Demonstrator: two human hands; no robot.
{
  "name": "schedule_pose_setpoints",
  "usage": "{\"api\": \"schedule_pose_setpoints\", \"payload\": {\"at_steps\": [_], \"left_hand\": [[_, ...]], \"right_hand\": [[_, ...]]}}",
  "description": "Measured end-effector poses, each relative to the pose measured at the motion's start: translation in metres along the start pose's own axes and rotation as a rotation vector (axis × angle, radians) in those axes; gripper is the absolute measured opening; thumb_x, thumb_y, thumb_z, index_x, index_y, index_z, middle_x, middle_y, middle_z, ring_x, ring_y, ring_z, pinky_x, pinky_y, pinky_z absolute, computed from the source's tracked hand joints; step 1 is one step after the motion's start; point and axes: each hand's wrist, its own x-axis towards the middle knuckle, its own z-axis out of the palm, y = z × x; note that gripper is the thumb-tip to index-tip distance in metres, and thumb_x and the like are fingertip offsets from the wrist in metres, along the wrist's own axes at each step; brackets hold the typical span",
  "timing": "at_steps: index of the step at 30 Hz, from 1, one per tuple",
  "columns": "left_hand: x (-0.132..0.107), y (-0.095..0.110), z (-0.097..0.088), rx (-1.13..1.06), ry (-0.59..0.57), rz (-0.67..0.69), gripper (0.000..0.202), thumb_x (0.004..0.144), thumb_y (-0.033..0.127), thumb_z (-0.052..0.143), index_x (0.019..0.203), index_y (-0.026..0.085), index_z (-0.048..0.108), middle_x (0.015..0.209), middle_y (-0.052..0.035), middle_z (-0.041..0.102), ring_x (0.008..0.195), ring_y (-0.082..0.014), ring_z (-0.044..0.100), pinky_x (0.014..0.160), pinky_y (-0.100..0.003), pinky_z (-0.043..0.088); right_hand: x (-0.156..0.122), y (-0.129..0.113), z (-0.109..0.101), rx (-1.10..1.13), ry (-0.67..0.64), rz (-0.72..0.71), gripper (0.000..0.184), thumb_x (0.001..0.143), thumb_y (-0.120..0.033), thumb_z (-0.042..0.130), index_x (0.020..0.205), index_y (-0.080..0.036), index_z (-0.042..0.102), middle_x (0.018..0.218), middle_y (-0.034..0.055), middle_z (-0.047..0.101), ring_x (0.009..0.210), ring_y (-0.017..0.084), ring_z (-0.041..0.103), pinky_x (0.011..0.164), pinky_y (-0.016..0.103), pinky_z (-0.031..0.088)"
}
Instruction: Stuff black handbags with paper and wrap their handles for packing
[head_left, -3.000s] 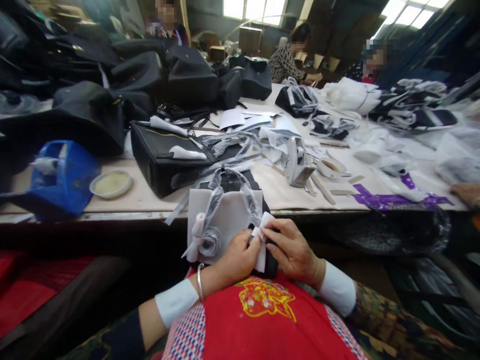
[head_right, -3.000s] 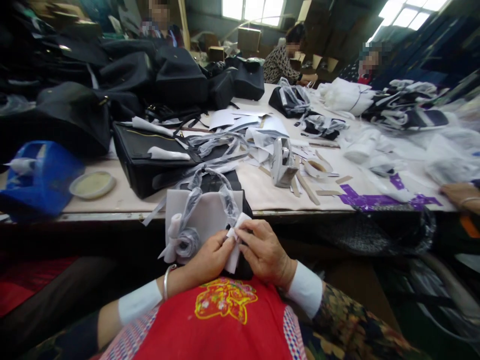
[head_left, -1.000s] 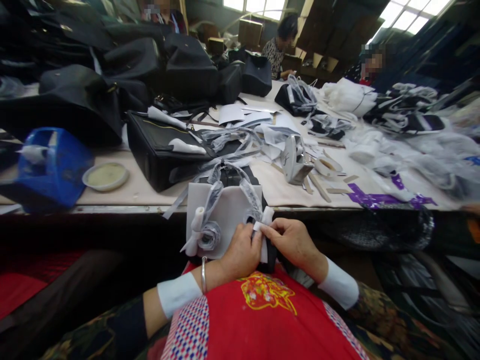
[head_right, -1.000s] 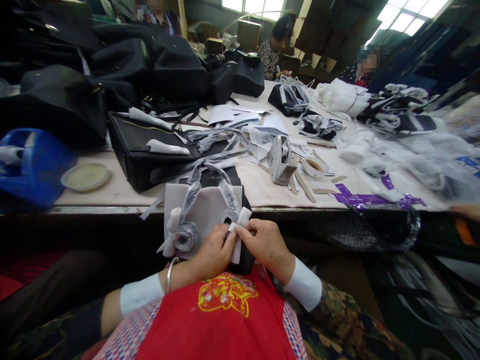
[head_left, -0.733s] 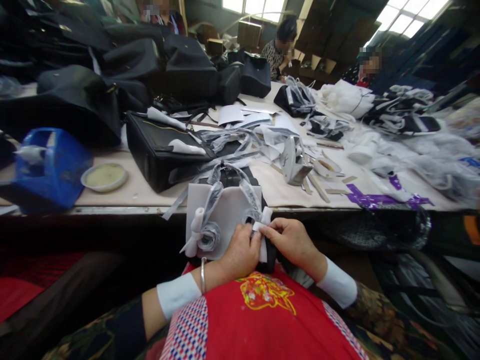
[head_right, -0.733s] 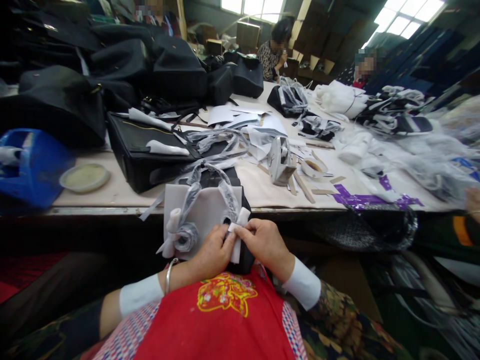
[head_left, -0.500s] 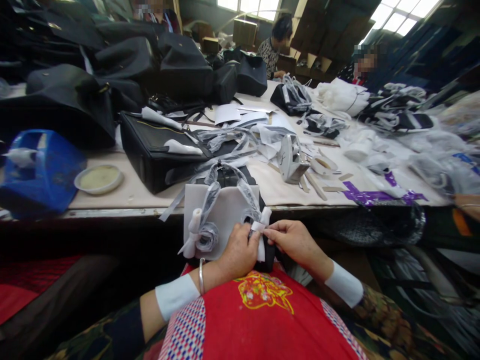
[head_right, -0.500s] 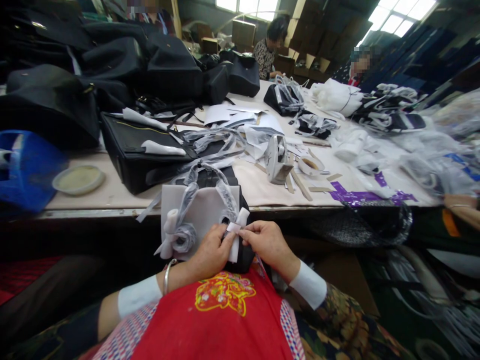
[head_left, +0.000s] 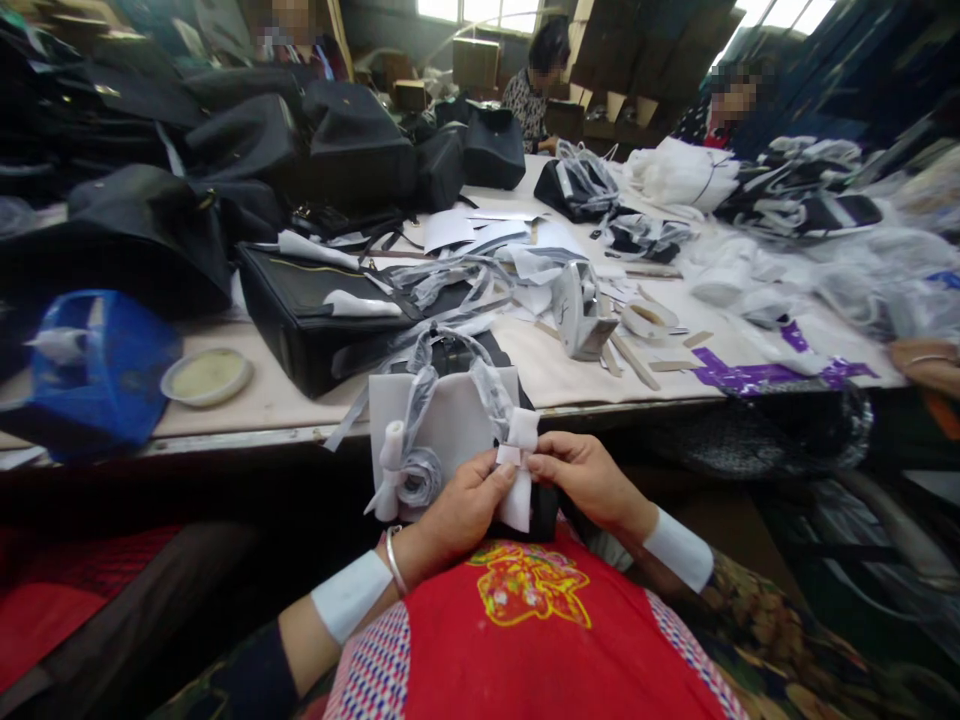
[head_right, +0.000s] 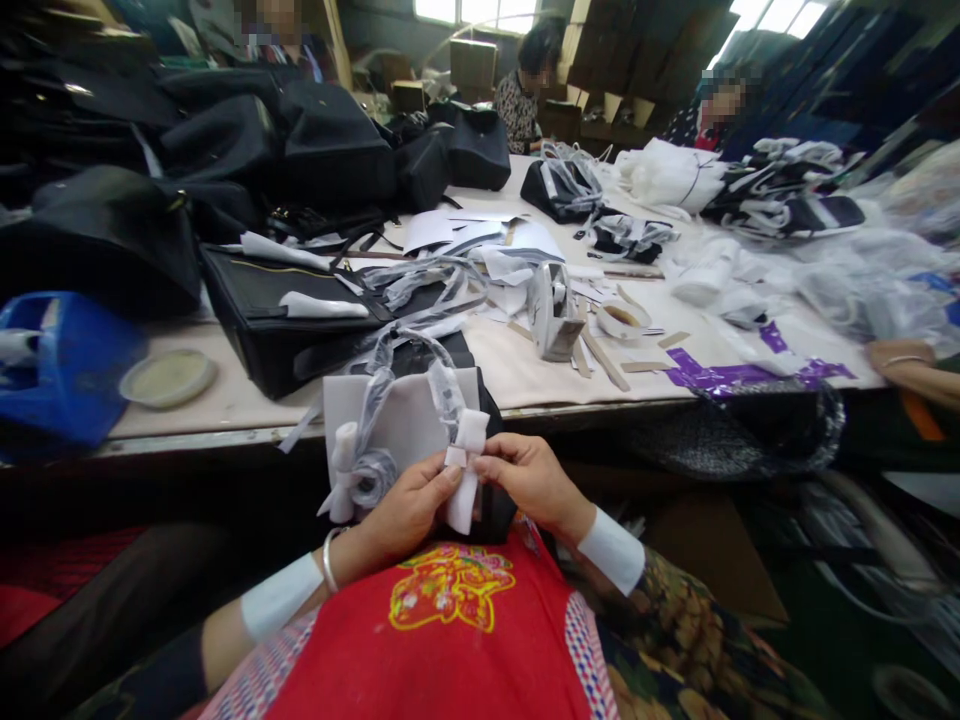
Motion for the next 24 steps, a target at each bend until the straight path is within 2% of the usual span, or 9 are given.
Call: {"api": "schedule_pose_setpoints", "payload": {"at_steps": [3, 7, 10, 13, 17, 20, 22, 24], "left_hand": [[0.000, -0.006, 0.001, -0.249, -0.055, -0.050, 0.043, 0.090, 0.048, 0.064, 0.119, 0.015, 0.065, 0.092, -0.0055, 0.069, 0.070, -0.0138, 0.059, 0.066, -0.026, 0.046], [0.000, -0.005, 0.004, -0.500, -0.126, -0.087, 0.043, 0.085, 0.046, 0.071, 0.112, 0.012, 0.067, 0.081, -0.0068, 0.069, 0.067, -0.0159, 0.062, 0.068, -0.029, 0.050], [-0.001, -0.002, 0.003, -0.557, -0.162, -0.102, 0.039, 0.085, 0.043, 0.072, 0.107, 0.011, 0.067, 0.077, -0.0073, 0.068, 0.070, -0.0189, 0.066, 0.074, -0.032, 0.052], [-0.001, -0.002, 0.003, -0.557, -0.182, -0.109, 0.039, 0.085, 0.044, 0.070, 0.107, 0.012, 0.066, 0.079, -0.0083, 0.069, 0.075, -0.0212, 0.068, 0.078, -0.035, 0.052], [0.002, -0.003, 0.005, -0.430, -0.162, -0.126, 0.047, 0.084, 0.051, 0.068, 0.113, 0.014, 0.064, 0.086, -0.0084, 0.071, 0.077, -0.0216, 0.068, 0.074, -0.033, 0.052], [0.003, 0.001, 0.006, -0.186, -0.105, -0.101, 0.051, 0.080, 0.052, 0.071, 0.115, 0.015, 0.064, 0.090, -0.0073, 0.072, 0.077, -0.0201, 0.066, 0.071, -0.031, 0.051], [0.003, 0.009, 0.008, -0.017, -0.053, -0.077, 0.052, 0.080, 0.056, 0.070, 0.110, 0.013, 0.066, 0.089, -0.0074, 0.072, 0.076, -0.0198, 0.066, 0.070, -0.030, 0.051], [0.004, 0.019, 0.012, 0.109, 0.004, -0.079, 0.050, 0.081, 0.059, 0.067, 0.097, 0.012, 0.069, 0.083, -0.0074, 0.072, 0.072, -0.0189, 0.065, 0.066, -0.028, 0.050]], "right_hand": [[0.007, 0.002, -0.004, -0.002, -0.056, -0.035, 0.026, 0.074, -0.039, 0.081, 0.071, -0.014, 0.073, 0.060, -0.0025, 0.060, 0.057, 0.009, 0.049, 0.057, 0.023, 0.039], [0.016, 0.007, -0.011, -0.007, -0.138, 0.010, 0.029, 0.070, -0.041, 0.084, 0.072, -0.014, 0.075, 0.064, -0.0002, 0.066, 0.059, 0.012, 0.054, 0.061, 0.025, 0.043], [0.019, 0.010, -0.014, 0.021, -0.196, 0.018, 0.029, 0.073, -0.042, 0.080, 0.077, -0.013, 0.077, 0.066, 0.0013, 0.069, 0.060, 0.014, 0.058, 0.062, 0.026, 0.045], [0.017, 0.014, -0.011, 0.006, -0.193, -0.012, 0.026, 0.077, -0.039, 0.076, 0.080, -0.014, 0.076, 0.066, 0.0011, 0.068, 0.060, 0.014, 0.058, 0.062, 0.027, 0.047], [0.013, 0.015, -0.001, -0.228, -0.040, -0.131, 0.015, 0.083, -0.026, 0.063, 0.080, -0.016, 0.073, 0.070, 0.0005, 0.067, 0.066, 0.016, 0.058, 0.066, 0.028, 0.048], [0.012, 0.009, -0.001, -0.311, 0.124, -0.151, 0.017, 0.086, -0.028, 0.058, 0.083, -0.016, 0.071, 0.072, 0.0006, 0.066, 0.068, 0.016, 0.058, 0.065, 0.027, 0.046], [0.012, 0.001, -0.004, -0.248, 0.138, -0.122, 0.025, 0.091, -0.036, 0.055, 0.089, -0.017, 0.070, 0.071, -0.0004, 0.063, 0.062, 0.014, 0.053, 0.058, 0.025, 0.043], [0.013, -0.009, -0.007, -0.187, 0.062, -0.114, 0.030, 0.092, -0.043, 0.055, 0.092, -0.017, 0.068, 0.072, -0.0006, 0.062, 0.061, 0.013, 0.051, 0.057, 0.024, 0.042]]}}
